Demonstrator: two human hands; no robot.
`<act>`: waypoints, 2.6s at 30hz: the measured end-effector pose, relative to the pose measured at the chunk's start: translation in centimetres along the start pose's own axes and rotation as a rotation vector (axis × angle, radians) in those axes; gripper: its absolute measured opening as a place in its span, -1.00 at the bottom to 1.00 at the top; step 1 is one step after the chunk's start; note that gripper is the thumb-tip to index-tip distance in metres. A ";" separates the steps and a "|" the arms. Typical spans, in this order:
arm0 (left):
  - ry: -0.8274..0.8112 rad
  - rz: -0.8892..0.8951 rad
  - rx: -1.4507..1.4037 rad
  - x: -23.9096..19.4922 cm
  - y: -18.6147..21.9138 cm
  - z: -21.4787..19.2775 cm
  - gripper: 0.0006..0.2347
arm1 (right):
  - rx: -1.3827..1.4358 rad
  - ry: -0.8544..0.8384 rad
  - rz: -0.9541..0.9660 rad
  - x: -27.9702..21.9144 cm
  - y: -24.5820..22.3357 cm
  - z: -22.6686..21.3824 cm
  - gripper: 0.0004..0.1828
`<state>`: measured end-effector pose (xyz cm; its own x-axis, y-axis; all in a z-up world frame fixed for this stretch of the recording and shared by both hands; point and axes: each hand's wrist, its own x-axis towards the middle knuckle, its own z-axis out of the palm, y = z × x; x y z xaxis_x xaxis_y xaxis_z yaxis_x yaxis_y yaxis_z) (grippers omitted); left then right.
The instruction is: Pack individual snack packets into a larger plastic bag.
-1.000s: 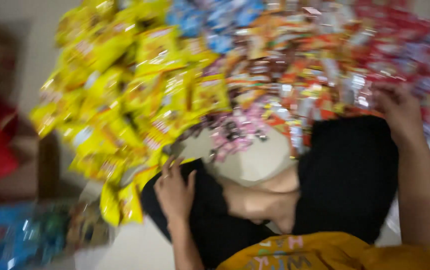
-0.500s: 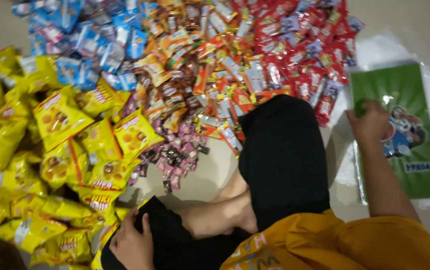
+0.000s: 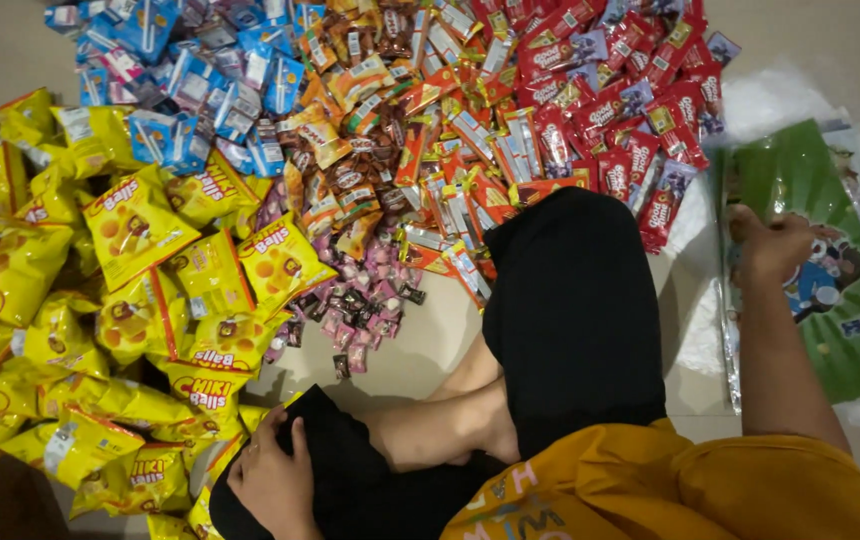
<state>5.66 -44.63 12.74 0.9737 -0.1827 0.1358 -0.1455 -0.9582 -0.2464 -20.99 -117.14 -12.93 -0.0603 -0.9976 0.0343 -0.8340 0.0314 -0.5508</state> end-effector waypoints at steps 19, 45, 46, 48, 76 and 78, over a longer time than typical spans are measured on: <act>0.073 -0.074 -0.386 -0.3 -0.3 -0.3 -0.73 | 0.520 -0.796 -0.936 -22.6 -39.8 -12.8 -0.52; 0.504 0.096 -0.556 2.7 3.7 -9.3 -0.91 | 0.260 -1.153 -1.756 -39.9 -43.7 -19.0 0.24; 0.441 0.073 -0.582 2.7 4.2 -9.4 -0.89 | 0.358 -1.095 -1.825 -39.9 -43.4 -20.1 0.05; 0.362 0.044 -0.611 2.2 5.1 -9.7 -0.86 | 0.445 -1.051 -1.885 -40.7 -42.4 -21.6 -0.09; -0.466 -0.138 -1.035 11.4 6.1 -1.4 -0.74 | 0.380 -1.116 -1.422 -40.4 -54.7 12.2 -0.55; -0.462 -0.114 -1.058 11.4 6.2 -0.1 -0.74 | 0.352 -0.915 -1.584 -41.3 -58.5 13.4 -0.42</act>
<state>15.85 -52.67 12.85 0.9299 -0.1952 -0.3118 0.0858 -0.7093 0.6997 37.70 -78.61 6.68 0.9378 0.1954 0.2868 0.3334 -0.7369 -0.5881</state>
